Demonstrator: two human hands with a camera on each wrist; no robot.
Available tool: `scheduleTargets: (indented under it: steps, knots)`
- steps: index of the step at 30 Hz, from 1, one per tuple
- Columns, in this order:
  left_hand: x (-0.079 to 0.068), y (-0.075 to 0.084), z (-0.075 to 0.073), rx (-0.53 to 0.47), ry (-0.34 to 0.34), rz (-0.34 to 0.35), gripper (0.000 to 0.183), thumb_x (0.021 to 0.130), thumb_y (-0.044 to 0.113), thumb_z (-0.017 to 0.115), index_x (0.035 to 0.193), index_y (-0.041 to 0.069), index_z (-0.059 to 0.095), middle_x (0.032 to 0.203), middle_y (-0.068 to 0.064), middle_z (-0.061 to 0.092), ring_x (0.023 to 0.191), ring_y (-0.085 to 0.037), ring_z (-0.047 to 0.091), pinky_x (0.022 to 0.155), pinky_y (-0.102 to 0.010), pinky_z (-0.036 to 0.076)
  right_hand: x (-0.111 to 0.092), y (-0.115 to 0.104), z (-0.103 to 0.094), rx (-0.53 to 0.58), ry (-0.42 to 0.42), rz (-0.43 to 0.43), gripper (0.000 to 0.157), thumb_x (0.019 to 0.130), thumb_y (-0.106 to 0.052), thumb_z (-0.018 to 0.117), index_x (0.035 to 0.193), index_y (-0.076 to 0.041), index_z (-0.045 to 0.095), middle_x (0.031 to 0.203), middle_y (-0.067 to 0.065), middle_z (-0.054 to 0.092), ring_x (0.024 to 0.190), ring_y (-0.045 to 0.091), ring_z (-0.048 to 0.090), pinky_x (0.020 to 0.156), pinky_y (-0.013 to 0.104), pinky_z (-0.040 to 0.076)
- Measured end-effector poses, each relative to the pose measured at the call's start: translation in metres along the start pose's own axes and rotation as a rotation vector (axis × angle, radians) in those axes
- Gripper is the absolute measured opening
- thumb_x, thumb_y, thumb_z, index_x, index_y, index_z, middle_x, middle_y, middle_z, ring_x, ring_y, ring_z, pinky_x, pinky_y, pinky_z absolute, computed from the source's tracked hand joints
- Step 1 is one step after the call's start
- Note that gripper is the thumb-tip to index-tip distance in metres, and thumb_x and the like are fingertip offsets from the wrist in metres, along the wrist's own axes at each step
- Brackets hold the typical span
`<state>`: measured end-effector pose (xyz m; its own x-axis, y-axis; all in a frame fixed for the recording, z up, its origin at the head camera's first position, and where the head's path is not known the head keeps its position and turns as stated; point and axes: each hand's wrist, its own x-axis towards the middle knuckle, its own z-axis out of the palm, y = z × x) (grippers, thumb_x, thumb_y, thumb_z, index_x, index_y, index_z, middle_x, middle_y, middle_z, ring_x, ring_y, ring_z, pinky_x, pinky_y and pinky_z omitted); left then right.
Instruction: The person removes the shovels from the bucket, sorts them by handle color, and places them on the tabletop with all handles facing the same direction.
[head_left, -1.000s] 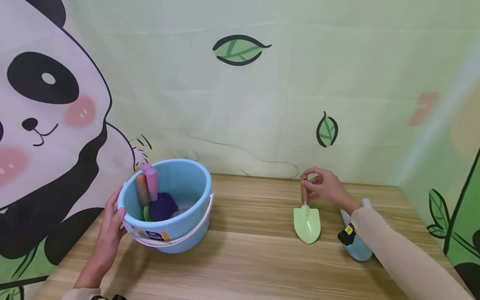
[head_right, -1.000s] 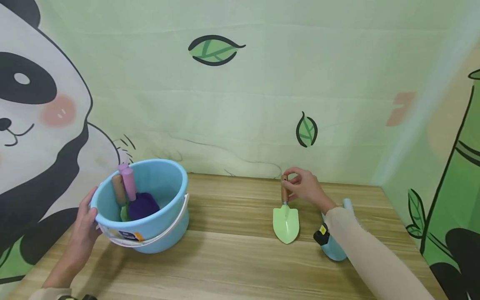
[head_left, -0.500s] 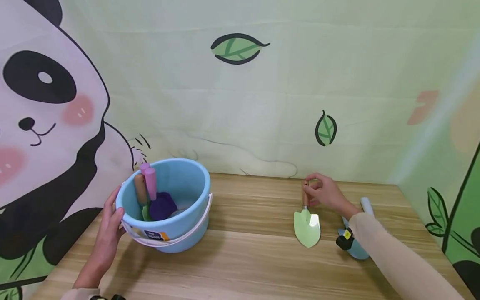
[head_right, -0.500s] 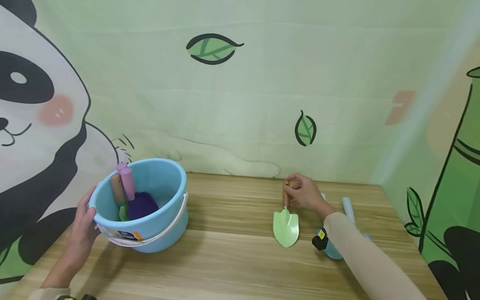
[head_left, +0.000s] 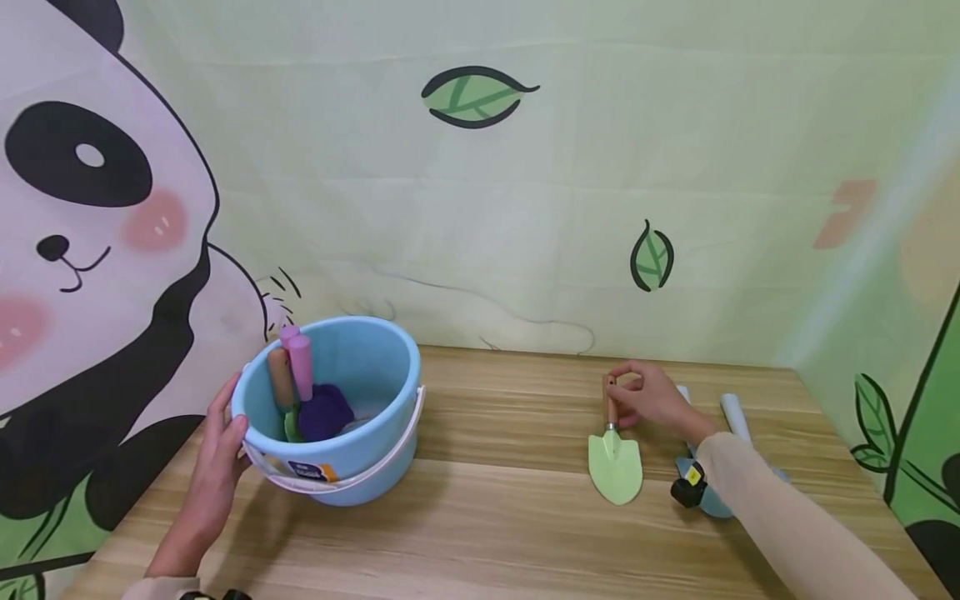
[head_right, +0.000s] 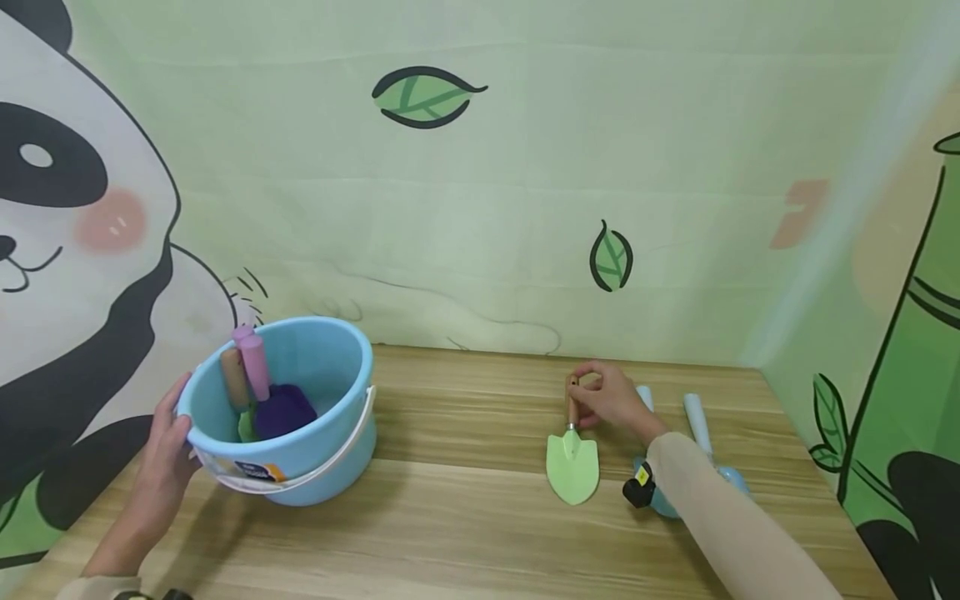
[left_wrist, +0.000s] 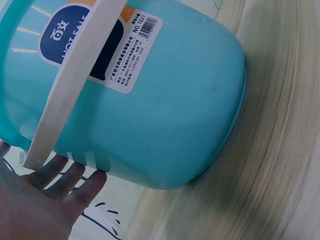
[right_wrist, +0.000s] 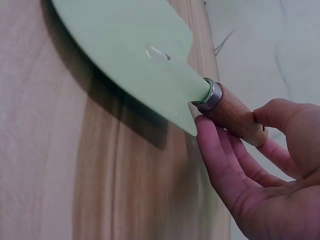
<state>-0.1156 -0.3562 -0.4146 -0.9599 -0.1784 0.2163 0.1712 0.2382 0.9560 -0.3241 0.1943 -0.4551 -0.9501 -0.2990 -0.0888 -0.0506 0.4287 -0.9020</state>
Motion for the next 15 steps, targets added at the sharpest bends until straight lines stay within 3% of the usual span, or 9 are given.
scheduleTargets:
  steps: [15]
  knots:
    - [0.0004, -0.0014, -0.0002, 0.010, 0.004, -0.002, 0.058, 0.109, 0.042, 0.029, 0.164, 0.040, 0.009, 0.169, -0.001, 0.011, 0.147, -0.031, 0.024, 0.108, -0.077, 0.021, -0.0024, 0.0058, 0.0041, 0.023, -0.023, 0.034, 0.034, 0.102, -0.012, 0.064, 0.131, 0.004, 0.054, 0.092, 0.016, 0.072, 0.074, 0.022, 0.072, 0.063, 0.039, 0.062]
